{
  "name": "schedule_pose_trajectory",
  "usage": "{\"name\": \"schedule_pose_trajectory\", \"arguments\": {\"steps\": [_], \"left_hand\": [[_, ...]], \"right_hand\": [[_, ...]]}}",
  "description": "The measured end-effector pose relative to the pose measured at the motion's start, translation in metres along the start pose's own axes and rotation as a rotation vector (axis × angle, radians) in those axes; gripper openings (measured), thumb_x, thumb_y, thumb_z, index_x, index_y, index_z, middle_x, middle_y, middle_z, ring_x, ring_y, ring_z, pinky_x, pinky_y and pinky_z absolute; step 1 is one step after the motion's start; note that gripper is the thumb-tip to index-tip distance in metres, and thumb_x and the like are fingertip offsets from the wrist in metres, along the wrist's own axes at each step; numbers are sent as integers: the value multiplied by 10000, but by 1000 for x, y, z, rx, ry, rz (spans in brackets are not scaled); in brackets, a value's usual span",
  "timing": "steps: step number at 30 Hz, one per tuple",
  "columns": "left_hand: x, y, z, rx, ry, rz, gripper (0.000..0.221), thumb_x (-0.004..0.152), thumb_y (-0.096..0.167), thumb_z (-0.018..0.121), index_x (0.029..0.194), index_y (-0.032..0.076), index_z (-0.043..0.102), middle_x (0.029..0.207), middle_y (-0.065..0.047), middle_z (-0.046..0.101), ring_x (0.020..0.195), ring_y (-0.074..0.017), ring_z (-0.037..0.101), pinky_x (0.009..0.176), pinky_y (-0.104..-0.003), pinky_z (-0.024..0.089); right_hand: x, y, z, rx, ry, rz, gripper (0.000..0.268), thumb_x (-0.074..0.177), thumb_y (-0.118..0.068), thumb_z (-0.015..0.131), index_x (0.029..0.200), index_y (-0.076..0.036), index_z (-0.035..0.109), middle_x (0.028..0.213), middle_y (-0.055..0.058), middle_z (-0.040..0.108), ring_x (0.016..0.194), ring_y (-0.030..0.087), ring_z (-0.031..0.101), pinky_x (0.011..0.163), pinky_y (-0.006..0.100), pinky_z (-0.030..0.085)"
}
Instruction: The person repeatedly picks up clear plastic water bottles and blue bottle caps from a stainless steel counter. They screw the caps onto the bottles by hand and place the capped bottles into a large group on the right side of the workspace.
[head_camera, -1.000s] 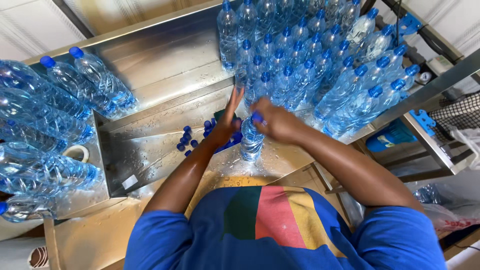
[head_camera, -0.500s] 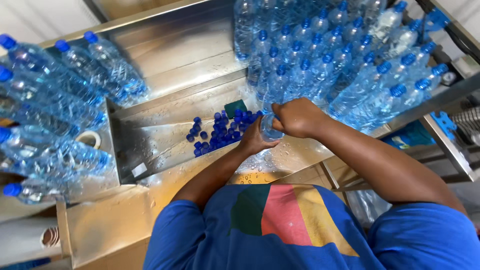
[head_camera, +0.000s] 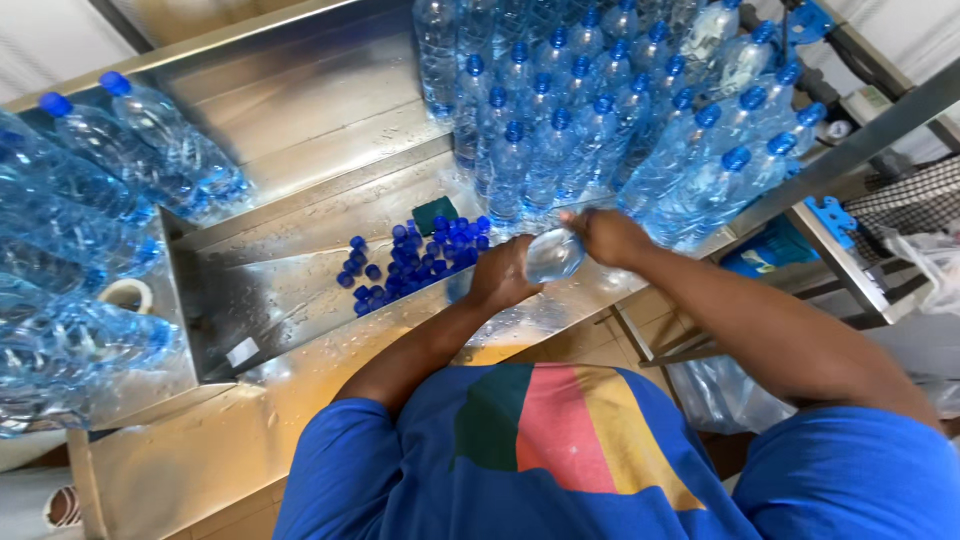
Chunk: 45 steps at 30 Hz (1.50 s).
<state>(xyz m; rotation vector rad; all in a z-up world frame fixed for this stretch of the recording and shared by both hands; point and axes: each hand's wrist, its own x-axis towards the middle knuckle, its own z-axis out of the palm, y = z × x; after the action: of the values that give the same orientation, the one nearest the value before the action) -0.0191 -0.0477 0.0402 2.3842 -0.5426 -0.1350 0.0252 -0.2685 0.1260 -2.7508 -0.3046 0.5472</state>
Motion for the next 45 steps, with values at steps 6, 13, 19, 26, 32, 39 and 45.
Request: {"name": "schedule_pose_trajectory", "arguments": {"steps": [6, 13, 19, 26, 32, 39, 45], "left_hand": [[-8, -16, -23, -34, 20, -63, 892, 780, 414, 925, 1530, 94, 564, 1334, -215, 755, 1285, -442, 731, 1094, -571, 587], [-17, -18, -9, 27, -25, -89, 923, 780, 460, 934, 1561, 156, 547, 1349, -163, 770, 1287, -397, 743, 1081, -557, 594], [-41, -33, 0, 182, 143, -87, 847, 714, 349, 921, 1480, 204, 589, 1252, -133, 774, 1125, -452, 778, 969, -590, 606], [-68, -59, -32, 75, 95, -259, 877, 773, 432, 934, 1541, 208, 576, 1372, -164, 775, 1297, -432, 726, 1075, -581, 565], [-105, -97, 0, 524, 361, -29, 740, 706, 310, 893, 1376, 112, 648, 1083, -168, 725, 953, -438, 750, 888, -605, 576], [-217, -169, -35, 253, 790, -53, 446, 820, 236, 882, 1216, 73, 757, 1054, -199, 731, 981, -470, 720, 902, -532, 567], [-414, -217, -111, 651, 1366, -404, 825, 951, 420, 918, 1536, 83, 445, 1463, -215, 594, 1347, -470, 646, 1186, -552, 523]], "right_hand": [[-3, -2, 11, 1055, -176, 230, 487, 1137, -569, 408, 1384, -178, 562, 695, 177, 647, 417, 282, 617, 360, 335, 472], [17, 4, 10, -149, 278, -887, 498, 1070, -578, 680, 694, -252, 687, 627, -10, 736, 666, 237, 779, 645, 356, 613], [41, -1, 58, 43, 50, -212, 620, 1206, -586, 431, 922, -94, 681, 641, 63, 764, 820, 401, 822, 793, 531, 619], [82, -37, 53, -456, 839, -1295, 463, 1156, -533, 466, 896, -182, 619, 820, 25, 554, 804, 237, 601, 626, 384, 494], [51, -70, 138, 110, -133, -41, 798, 1190, -603, 321, 1013, 15, 793, 900, 265, 790, 911, 471, 799, 749, 557, 617], [93, -169, 131, 912, -392, -658, 786, 1254, -445, 289, 671, -96, 683, 481, 64, 604, 435, 167, 614, 440, 290, 489], [148, -267, 184, -13, -66, -795, 279, 1070, -230, 675, 1268, -72, 791, 1189, 256, 743, 1111, 505, 745, 896, 617, 603]]}}
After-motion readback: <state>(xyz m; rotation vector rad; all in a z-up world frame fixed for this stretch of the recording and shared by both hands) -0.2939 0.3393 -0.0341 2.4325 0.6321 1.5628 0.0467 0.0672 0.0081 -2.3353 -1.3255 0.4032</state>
